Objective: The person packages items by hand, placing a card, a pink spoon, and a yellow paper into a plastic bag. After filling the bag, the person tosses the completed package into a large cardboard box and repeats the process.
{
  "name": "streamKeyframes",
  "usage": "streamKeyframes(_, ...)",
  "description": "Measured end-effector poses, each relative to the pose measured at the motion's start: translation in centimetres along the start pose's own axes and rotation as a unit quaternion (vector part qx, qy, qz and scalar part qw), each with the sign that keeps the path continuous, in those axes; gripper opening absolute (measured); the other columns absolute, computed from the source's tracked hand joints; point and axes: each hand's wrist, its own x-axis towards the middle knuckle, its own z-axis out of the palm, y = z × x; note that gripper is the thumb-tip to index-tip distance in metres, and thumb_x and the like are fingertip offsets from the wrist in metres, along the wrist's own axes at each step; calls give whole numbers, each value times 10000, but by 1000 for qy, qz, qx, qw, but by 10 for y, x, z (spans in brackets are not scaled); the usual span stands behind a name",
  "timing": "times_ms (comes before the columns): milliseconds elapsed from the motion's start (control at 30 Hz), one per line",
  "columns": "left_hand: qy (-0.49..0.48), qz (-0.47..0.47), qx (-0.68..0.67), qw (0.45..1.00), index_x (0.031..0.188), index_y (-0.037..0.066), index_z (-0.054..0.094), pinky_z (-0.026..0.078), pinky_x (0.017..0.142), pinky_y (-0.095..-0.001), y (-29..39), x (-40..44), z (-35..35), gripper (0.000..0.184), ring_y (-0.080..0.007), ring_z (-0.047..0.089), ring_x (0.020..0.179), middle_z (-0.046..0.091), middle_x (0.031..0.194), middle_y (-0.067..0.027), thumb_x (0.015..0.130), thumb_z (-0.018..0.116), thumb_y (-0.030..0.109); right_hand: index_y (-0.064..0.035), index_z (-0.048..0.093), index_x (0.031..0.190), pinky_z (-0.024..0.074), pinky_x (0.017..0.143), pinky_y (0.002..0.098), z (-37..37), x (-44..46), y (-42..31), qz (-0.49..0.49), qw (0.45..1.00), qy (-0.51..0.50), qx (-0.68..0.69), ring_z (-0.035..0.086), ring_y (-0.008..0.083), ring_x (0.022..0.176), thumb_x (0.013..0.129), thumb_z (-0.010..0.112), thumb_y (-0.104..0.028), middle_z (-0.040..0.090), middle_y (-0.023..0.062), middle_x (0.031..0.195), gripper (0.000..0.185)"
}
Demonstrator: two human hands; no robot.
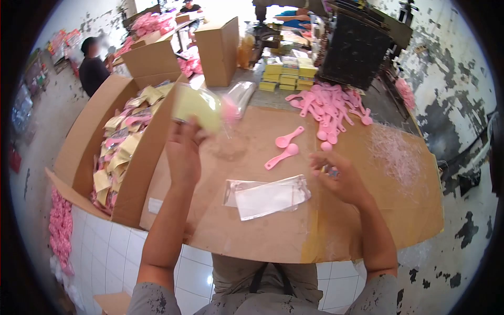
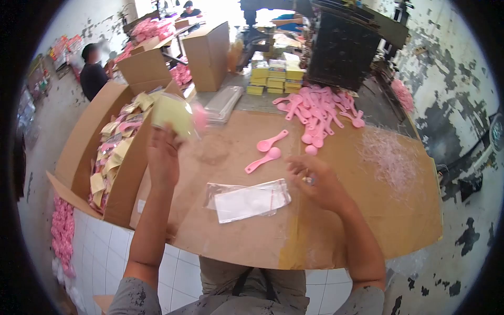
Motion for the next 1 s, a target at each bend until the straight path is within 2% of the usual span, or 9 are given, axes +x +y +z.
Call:
streamKeyframes(67, 95, 66, -99, 988, 1526, 21, 406, 441, 1121, -428, 21, 15, -3, 609, -285, 496, 1424, 507, 1528, -172, 1095, 481, 443, -20, 657, 1283, 540, 862, 335, -12, -1, 6, 0, 999, 7, -37, 689, 205, 992, 903, 734, -73, 712, 110, 1080, 392)
streamKeyframes(167, 42, 6, -95, 995, 1511, 6, 427, 460, 1090, -420, -5, 17, -11, 559, -287, 544, 1381, 533, 1499, -191, 1101, 482, 383, -12, 663, 1262, 532, 895, 377, -29, -4, 17, -10, 994, 9, -110, 685, 273, 1016, 906, 735, -104, 703, 134, 1080, 375)
streamKeyframes(200, 34, -16, 6, 999, 1496, -7, 450, 481, 1050, -402, -1, 6, 7, 547, -272, 604, 1272, 574, 1438, -185, 1098, 481, 368, -10, 666, 1253, 527, 906, 389, -31, -7, 24, -8, 990, 16, -137, 681, 294, 1024, 909, 735, -117, 698, 146, 1083, 367)
streamKeyframes(300, -136, 111, 196, 965, 1488, 24, 482, 519, 976, -438, 28, -26, 31, 544, -290, 634, 1127, 608, 1359, -174, 1069, 552, 364, -10, 679, 1223, 515, 925, 410, -28, -13, 38, -26, 981, 68, -177, 667, 332, 1037, 922, 727, -153, 686, 163, 1092, 336)
streamKeyframes(400, -342, 0, -111, 933, 1404, 44, 543, 552, 840, -440, 93, -77, 60, 483, -300, 692, 943, 681, 1192, -198, 1033, 626, 342, -18, 693, 1204, 507, 937, 416, -26, -17, 49, -8, 985, 77, -157, 656, 340, 1053, 931, 723, -171, 676, 166, 1108, 314)
streamKeyframes(467, -429, -49, -335, 838, 1398, 119, 523, 616, 637, -479, 126, -104, 80, 493, -356, 703, 760, 685, 1164, -235, 976, 731, 266, -27, 702, 1197, 502, 955, 410, -23, -17, 49, 12, 987, 68, -145, 653, 337, 1079, 932, 727, -175, 675, 164, 1131, 305)
streamKeyframes(633, -381, -125, -383, 832, 1460, 195, 518, 600, 598, -326, 170, -127, 101, 457, -261, 711, 610, 704, 1083, -357, 1029, 658, 253, -31, 710, 1189, 483, 988, 412, -20, -19, 52, -8, 985, 86, -150, 629, 332, 1108, 937, 723, -170, 667, 156, 1145, 288)
streamKeyframes(800, -415, -154, -354, 824, 1450, 193, 555, 591, 583, -285, 178, -120, 95, 412, -214, 709, 593, 698, 1045, -412, 1044, 624, 207, -40, 708, 1190, 479, 999, 428, -19, -20, 55, 1, 986, 75, -149, 624, 336, 1118, 940, 722, -183, 667, 146, 1164, 289)
streamKeyframes(1000, -460, 24, -351, 815, 1495, 209, 536, 626, 652, -272, 166, -128, 65, 563, -213, 722, 614, 698, 1074, -399, 974, 725, 312, -43, 707, 1177, 477, 990, 425, -19, -21, 59, 1, 984, 67, -166, 621, 322, 1107, 939, 718, -173, 665, 132, 1143, 271)
